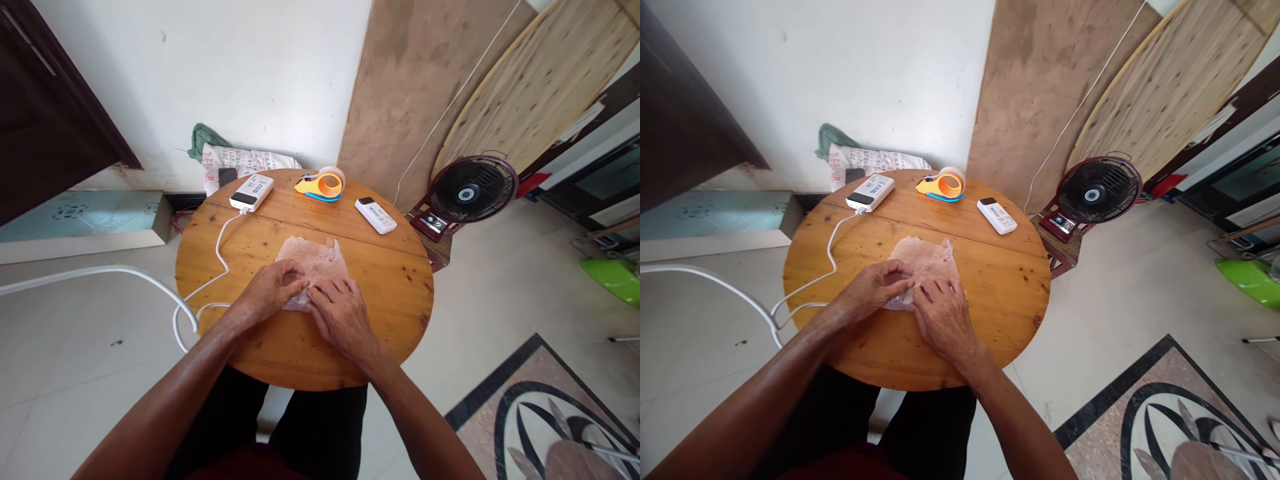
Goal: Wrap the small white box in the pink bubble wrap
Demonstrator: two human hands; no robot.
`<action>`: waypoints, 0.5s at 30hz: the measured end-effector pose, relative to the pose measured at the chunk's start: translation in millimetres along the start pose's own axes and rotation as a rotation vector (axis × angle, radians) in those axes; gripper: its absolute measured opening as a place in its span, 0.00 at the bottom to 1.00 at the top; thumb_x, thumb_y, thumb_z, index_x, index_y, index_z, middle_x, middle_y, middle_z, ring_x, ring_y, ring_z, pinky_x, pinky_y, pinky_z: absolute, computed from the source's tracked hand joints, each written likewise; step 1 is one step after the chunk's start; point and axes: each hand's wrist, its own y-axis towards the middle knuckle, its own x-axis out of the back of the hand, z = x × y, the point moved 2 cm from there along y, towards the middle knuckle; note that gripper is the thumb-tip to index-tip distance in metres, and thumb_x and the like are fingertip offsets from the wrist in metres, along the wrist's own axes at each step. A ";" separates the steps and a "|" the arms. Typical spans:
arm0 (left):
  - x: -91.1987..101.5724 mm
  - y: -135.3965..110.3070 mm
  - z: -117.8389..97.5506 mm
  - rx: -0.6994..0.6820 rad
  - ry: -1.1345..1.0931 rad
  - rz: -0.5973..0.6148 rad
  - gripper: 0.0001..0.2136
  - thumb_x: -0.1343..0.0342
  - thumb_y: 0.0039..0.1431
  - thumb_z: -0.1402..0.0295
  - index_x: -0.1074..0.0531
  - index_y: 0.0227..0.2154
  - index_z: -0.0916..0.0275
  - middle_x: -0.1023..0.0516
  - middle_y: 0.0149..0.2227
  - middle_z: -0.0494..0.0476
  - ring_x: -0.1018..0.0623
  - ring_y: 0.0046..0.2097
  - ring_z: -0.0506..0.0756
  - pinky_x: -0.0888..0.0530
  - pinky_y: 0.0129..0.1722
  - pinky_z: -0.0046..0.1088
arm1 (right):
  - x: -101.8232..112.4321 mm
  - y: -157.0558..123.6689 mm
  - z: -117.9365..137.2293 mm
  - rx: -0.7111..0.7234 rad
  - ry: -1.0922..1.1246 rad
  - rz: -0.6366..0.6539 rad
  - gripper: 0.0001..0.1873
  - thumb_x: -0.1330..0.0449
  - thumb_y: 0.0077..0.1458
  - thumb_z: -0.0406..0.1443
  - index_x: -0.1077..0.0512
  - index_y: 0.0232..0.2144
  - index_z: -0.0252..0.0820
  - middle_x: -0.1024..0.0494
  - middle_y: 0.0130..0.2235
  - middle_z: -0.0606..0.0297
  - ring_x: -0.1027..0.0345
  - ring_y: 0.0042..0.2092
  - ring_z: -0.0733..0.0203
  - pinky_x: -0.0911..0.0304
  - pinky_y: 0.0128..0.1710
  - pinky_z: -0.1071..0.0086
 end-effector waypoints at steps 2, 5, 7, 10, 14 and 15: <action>9.1 -5.2 5.3 0.004 0.038 -0.087 0.14 0.46 0.54 0.57 0.27 0.38 0.61 0.23 0.40 0.54 0.26 0.42 0.55 0.31 0.43 0.31 | 0.7 0.5 -0.7 -0.001 -0.013 0.022 0.11 0.50 0.62 0.33 0.32 0.45 0.43 0.28 0.42 0.60 0.40 0.43 0.56 0.50 0.44 0.61; 19.2 -13.6 13.6 0.016 0.133 -0.156 0.15 0.47 0.54 0.54 0.27 0.38 0.60 0.24 0.44 0.56 0.27 0.46 0.58 0.32 0.47 0.35 | 3.3 1.9 0.5 0.005 -0.035 0.055 0.15 0.50 0.61 0.32 0.33 0.48 0.46 0.29 0.41 0.60 0.41 0.42 0.55 0.52 0.43 0.61; 21.6 -16.9 16.5 0.003 0.186 -0.162 0.14 0.47 0.54 0.55 0.28 0.32 0.61 0.25 0.44 0.57 0.28 0.48 0.59 0.32 0.48 0.36 | 5.0 3.5 1.7 0.011 -0.051 0.077 0.15 0.50 0.60 0.32 0.33 0.49 0.46 0.30 0.40 0.60 0.42 0.42 0.55 0.52 0.42 0.61; 20.5 -16.9 16.7 -0.009 0.243 -0.160 0.12 0.49 0.54 0.58 0.33 0.22 0.61 0.26 0.42 0.58 0.28 0.47 0.59 0.32 0.48 0.35 | 7.0 6.2 3.4 0.014 -0.079 0.104 0.15 0.51 0.60 0.31 0.33 0.48 0.45 0.31 0.40 0.59 0.43 0.42 0.54 0.52 0.42 0.60; 18.6 -15.0 14.3 0.105 0.393 -0.163 0.10 0.49 0.54 0.59 0.33 0.26 0.61 0.26 0.34 0.58 0.27 0.40 0.59 0.32 0.40 0.34 | 8.6 8.6 5.7 0.009 -0.095 0.126 0.13 0.50 0.59 0.31 0.32 0.45 0.45 0.32 0.39 0.59 0.43 0.42 0.53 0.52 0.42 0.60; 18.7 -15.4 13.8 0.141 0.414 -0.160 0.11 0.49 0.54 0.58 0.32 0.30 0.61 0.27 0.34 0.57 0.27 0.39 0.59 0.32 0.38 0.34 | 8.8 8.8 6.3 0.008 -0.097 0.130 0.13 0.50 0.58 0.31 0.32 0.45 0.45 0.32 0.39 0.59 0.43 0.42 0.53 0.52 0.42 0.60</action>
